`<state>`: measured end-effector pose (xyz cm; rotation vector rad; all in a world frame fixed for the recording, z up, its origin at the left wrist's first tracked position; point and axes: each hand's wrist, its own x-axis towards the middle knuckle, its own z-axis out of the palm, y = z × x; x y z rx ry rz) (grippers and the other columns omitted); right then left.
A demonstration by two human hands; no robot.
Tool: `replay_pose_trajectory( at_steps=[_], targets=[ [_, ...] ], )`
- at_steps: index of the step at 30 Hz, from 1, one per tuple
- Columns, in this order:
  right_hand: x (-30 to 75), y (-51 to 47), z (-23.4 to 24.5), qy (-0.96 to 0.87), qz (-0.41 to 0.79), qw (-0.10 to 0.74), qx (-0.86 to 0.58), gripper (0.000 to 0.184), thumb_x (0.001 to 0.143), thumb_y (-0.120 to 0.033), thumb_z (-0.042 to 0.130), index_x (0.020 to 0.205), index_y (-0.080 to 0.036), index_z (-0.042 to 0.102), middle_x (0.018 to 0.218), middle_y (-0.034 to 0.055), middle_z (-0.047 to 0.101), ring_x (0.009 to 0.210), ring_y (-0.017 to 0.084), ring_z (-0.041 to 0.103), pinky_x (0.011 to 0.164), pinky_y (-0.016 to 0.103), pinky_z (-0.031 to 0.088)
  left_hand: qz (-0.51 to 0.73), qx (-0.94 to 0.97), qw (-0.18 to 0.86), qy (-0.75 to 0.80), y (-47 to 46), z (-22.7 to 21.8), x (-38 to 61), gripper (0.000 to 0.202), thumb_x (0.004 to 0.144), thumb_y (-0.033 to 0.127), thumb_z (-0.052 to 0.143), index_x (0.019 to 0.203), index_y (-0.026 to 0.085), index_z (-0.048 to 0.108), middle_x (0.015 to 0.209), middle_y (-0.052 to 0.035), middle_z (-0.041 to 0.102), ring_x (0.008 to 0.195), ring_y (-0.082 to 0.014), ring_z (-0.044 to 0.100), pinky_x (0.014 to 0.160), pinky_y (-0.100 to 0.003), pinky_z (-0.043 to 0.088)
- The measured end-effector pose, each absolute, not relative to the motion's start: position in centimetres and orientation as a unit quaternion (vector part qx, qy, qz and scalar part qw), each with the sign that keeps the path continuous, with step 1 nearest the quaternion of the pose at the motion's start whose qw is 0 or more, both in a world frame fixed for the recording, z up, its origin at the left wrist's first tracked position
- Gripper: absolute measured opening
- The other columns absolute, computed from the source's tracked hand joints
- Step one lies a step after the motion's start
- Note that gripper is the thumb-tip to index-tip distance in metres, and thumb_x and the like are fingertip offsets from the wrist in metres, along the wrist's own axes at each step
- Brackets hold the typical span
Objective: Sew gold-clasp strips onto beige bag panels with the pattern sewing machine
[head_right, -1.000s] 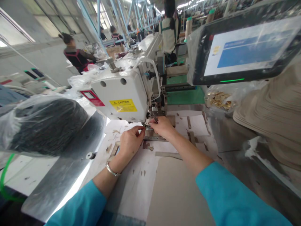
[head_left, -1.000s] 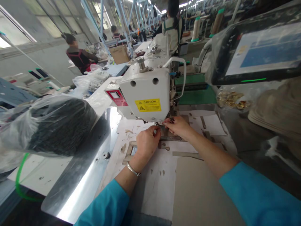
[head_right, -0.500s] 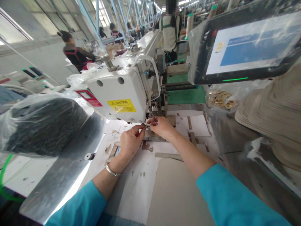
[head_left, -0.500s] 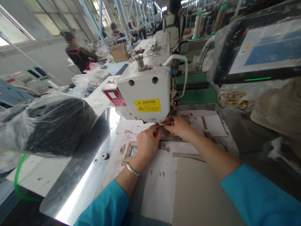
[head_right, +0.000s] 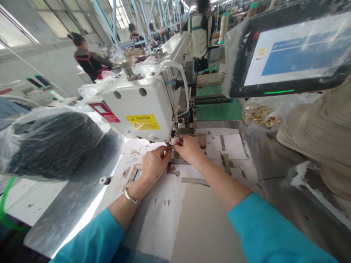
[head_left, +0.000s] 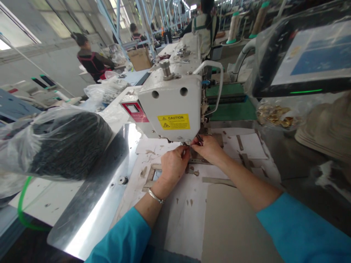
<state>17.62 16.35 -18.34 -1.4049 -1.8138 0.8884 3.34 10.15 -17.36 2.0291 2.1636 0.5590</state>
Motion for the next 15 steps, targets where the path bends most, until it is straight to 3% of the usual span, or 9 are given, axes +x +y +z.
replay_pose_trajectory(
  at_steps=[15],
  targets=[
    [17.53,16.98,-19.13,-0.682,0.336,0.320,-0.564,0.009,0.075,-0.016,0.065,0.071,-0.018,0.072,0.060,0.0006,0.067,0.056,0.014,0.059,0.055,0.024,0.041,0.190,0.652,0.073,0.730,10.33,-17.51,3.55,0.023,0.090,0.035,0.056,0.103,0.027,0.074,0.077,-0.0027,0.074,0.073,-0.0195,0.068,0.065,-0.027,0.040]
  ],
)
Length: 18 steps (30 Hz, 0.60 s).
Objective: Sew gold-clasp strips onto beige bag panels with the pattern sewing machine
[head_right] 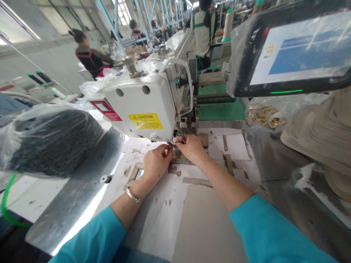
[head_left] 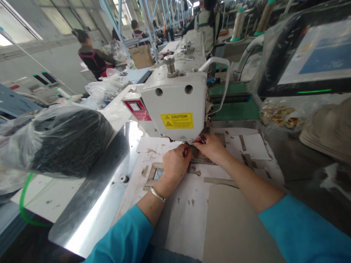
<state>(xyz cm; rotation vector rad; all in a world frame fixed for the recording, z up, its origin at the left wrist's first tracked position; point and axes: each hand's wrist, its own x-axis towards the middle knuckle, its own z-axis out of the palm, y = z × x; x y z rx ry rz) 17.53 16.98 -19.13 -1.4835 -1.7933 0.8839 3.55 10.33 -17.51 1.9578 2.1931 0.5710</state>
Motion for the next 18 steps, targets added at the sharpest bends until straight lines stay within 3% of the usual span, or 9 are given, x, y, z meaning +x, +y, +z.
replay_pose_trajectory(
  at_steps=[5,10,18],
  targets=[
    [17.54,16.99,-19.09,-0.682,0.340,0.314,-0.567,0.009,0.075,-0.018,0.065,0.071,-0.018,0.073,0.056,-0.0002,0.065,0.054,0.014,0.059,0.055,0.025,0.042,0.181,0.643,0.075,0.740,10.42,-17.40,3.65,0.024,0.090,0.034,0.056,0.103,0.027,0.074,0.080,-0.0031,0.075,0.075,-0.0198,0.068,0.066,-0.027,0.041],
    [17.50,17.04,-19.07,-0.683,0.337,0.320,-0.563,0.010,0.074,-0.016,0.065,0.071,-0.019,0.073,0.065,0.0011,0.069,0.061,0.015,0.062,0.058,0.025,0.043,0.184,0.653,0.070,0.732,10.57,-17.54,3.79,0.023,0.088,0.032,0.056,0.103,0.028,0.074,0.081,-0.0037,0.075,0.076,-0.0210,0.069,0.065,-0.028,0.040],
    [17.59,17.17,-19.39,-0.691,0.337,0.321,-0.553,0.010,0.074,-0.017,0.064,0.071,-0.019,0.074,0.056,-0.0007,0.065,0.054,0.014,0.058,0.055,0.024,0.042,0.191,0.660,0.059,0.724,10.59,-17.60,3.84,0.023,0.089,0.032,0.055,0.099,0.027,0.074,0.083,-0.0045,0.076,0.078,-0.0228,0.070,0.065,-0.029,0.041]
  ],
)
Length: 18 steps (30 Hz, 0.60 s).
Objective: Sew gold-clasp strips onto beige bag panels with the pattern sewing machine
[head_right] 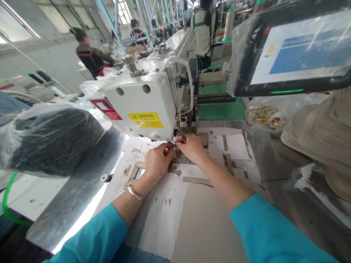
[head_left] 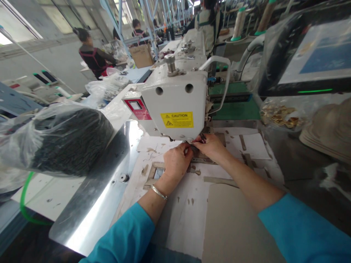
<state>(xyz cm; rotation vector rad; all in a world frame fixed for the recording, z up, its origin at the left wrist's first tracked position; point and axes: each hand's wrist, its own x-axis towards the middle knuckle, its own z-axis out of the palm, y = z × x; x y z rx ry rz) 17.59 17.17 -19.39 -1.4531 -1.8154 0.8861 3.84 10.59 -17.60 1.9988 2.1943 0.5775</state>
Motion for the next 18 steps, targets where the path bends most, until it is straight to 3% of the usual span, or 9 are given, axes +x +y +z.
replay_pose_trajectory(
  at_steps=[18],
  targets=[
    [17.62,17.26,-19.57,-0.691,0.334,0.325,-0.553,0.010,0.075,-0.016,0.065,0.071,-0.018,0.074,0.058,0.0003,0.066,0.058,0.014,0.061,0.058,0.024,0.043,0.176,0.656,0.053,0.732,10.62,-17.44,3.90,0.023,0.089,0.033,0.054,0.099,0.028,0.074,0.083,-0.0044,0.076,0.079,-0.0225,0.070,0.064,-0.028,0.040]
  ],
)
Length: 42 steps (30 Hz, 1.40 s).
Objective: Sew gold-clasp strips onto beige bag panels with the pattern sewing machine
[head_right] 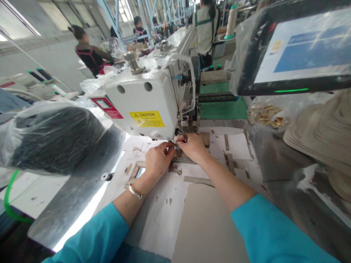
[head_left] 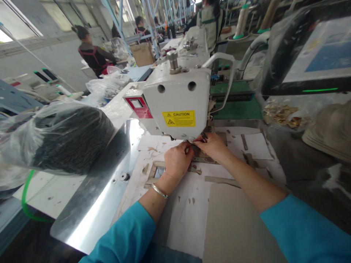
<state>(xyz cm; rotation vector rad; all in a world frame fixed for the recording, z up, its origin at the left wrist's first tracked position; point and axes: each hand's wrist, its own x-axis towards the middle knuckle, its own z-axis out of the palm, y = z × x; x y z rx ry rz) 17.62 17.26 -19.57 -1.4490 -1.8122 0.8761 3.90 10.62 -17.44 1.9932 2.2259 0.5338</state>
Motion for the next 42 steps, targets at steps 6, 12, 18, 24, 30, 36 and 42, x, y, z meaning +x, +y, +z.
replay_pose_trajectory(
  at_steps=[6,12,18,24,30,36,42],
  targets=[
    [17.60,17.24,-19.74,-0.687,0.339,0.321,-0.557,0.010,0.076,-0.018,0.065,0.075,-0.018,0.075,0.058,0.0006,0.065,0.057,0.015,0.060,0.058,0.024,0.044,0.186,0.658,0.047,0.729,10.62,-17.81,3.78,0.023,0.088,0.034,0.054,0.099,0.028,0.074,0.081,-0.0038,0.076,0.078,-0.0233,0.070,0.064,-0.029,0.041],
    [17.61,17.16,-19.50,-0.688,0.343,0.319,-0.554,0.010,0.076,-0.017,0.065,0.073,-0.018,0.074,0.053,-0.0011,0.062,0.053,0.014,0.058,0.055,0.024,0.042,0.181,0.655,0.046,0.732,10.64,-17.77,3.75,0.023,0.088,0.035,0.054,0.098,0.028,0.074,0.080,-0.0037,0.075,0.076,-0.0229,0.070,0.064,-0.029,0.041],
    [17.56,17.26,-19.72,-0.688,0.347,0.327,-0.547,0.011,0.077,-0.017,0.064,0.073,-0.018,0.074,0.052,-0.0015,0.061,0.052,0.013,0.058,0.055,0.024,0.043,0.175,0.655,0.052,0.733,10.68,-17.47,3.96,0.023,0.089,0.034,0.054,0.098,0.028,0.074,0.080,-0.0038,0.075,0.078,-0.0227,0.071,0.064,-0.029,0.041],
    [17.48,17.02,-19.56,-0.693,0.352,0.333,-0.534,0.013,0.078,-0.017,0.062,0.077,-0.019,0.075,0.056,-0.0011,0.064,0.055,0.014,0.061,0.058,0.024,0.046,0.169,0.662,0.051,0.728,10.70,-17.48,3.85,0.023,0.089,0.033,0.053,0.098,0.030,0.074,0.083,-0.0032,0.076,0.079,-0.0225,0.070,0.064,-0.028,0.041],
    [17.46,17.11,-19.37,-0.713,0.344,0.323,-0.518,0.016,0.079,-0.014,0.061,0.082,-0.021,0.074,0.065,-0.0010,0.069,0.062,0.015,0.063,0.061,0.024,0.046,0.158,0.655,0.054,0.737,10.79,-17.43,3.87,0.025,0.091,0.035,0.051,0.101,0.028,0.073,0.084,-0.0042,0.076,0.080,-0.0212,0.070,0.066,-0.028,0.042],
    [17.50,17.64,-19.20,-0.739,0.320,0.302,-0.510,0.011,0.076,-0.012,0.063,0.075,-0.020,0.071,0.074,0.0014,0.072,0.071,0.018,0.066,0.063,0.024,0.045,0.151,0.664,0.059,0.730,10.82,-17.30,3.99,0.024,0.091,0.035,0.052,0.100,0.028,0.074,0.084,-0.0045,0.075,0.080,-0.0225,0.070,0.069,-0.029,0.044],
    [17.39,17.57,-18.95,-0.749,0.306,0.290,-0.512,0.015,0.080,-0.011,0.061,0.080,-0.019,0.073,0.079,0.0029,0.074,0.072,0.017,0.067,0.065,0.024,0.045,0.160,0.664,0.052,0.729,10.86,-17.29,3.98,0.024,0.090,0.033,0.053,0.102,0.029,0.074,0.084,-0.0041,0.075,0.079,-0.0222,0.070,0.068,-0.028,0.044]
  ],
)
